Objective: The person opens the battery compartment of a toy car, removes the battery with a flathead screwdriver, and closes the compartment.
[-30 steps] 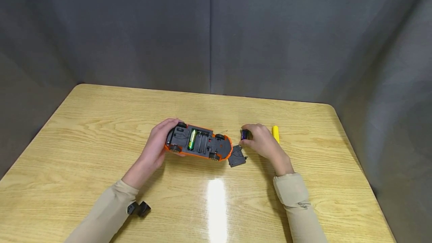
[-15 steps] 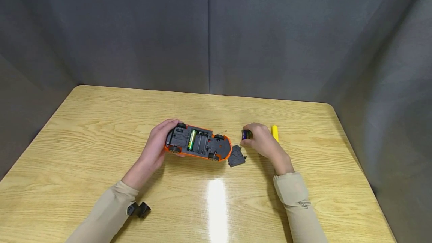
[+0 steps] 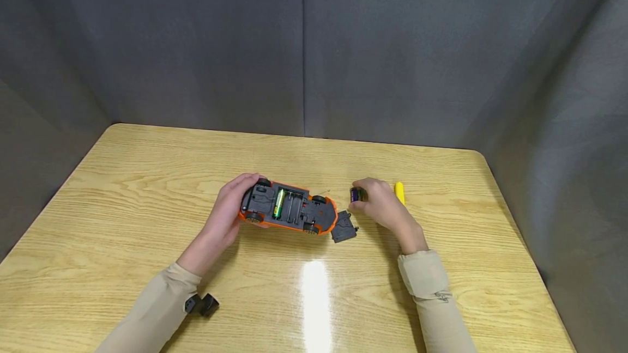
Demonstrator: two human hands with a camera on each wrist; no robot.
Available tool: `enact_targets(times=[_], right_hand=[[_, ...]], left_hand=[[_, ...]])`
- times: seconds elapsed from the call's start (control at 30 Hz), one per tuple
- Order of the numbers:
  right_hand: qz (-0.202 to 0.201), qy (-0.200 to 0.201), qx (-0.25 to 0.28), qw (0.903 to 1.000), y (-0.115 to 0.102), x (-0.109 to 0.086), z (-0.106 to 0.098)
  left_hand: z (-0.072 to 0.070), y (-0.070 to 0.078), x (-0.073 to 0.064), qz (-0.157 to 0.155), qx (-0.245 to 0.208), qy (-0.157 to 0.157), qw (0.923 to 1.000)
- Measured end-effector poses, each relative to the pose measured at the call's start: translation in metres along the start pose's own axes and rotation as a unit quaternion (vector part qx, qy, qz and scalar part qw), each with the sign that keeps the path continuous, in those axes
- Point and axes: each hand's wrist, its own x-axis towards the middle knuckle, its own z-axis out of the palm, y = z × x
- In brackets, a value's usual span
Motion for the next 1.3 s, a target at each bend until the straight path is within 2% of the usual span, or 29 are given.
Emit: enact_targets(times=[0.2,0.47,0.63,0.8,0.97,1.13,1.3], right_hand=[[0.011,0.029,0.031,0.999,-0.005,-0.004,-0.01],[-0.024,0.092,0.019,0.9953,-0.027,-0.008,-0.019],[-0.079,0.126,0.02,0.9887,-0.052,-0.015,-0.022],[-0.15,0.165,0.019,0.9747,-0.074,-0.021,-0.017],[-0.205,0.186,0.015,0.9609,-0.092,-0.024,-0.009],[-0.247,0.185,0.025,0.951,-0.104,-0.027,0.001],[-0.253,0.168,0.03,0.9524,-0.112,-0.027,0.009]], left_hand=[[0.0,0.0,0.0,-0.006,0.004,0.003,1.0],[0.001,0.001,0.0,-0.006,-0.008,-0.002,1.0],[0.001,-0.002,0.001,-0.002,-0.011,-0.006,0.9999],[0.001,-0.003,0.0,-0.003,-0.014,-0.009,0.9999],[0.001,-0.003,0.0,-0.003,-0.014,-0.016,0.9998],[0.002,-0.003,0.0,-0.006,-0.014,-0.02,0.9997],[0.003,-0.004,0.0,-0.006,-0.013,-0.018,0.9997]])
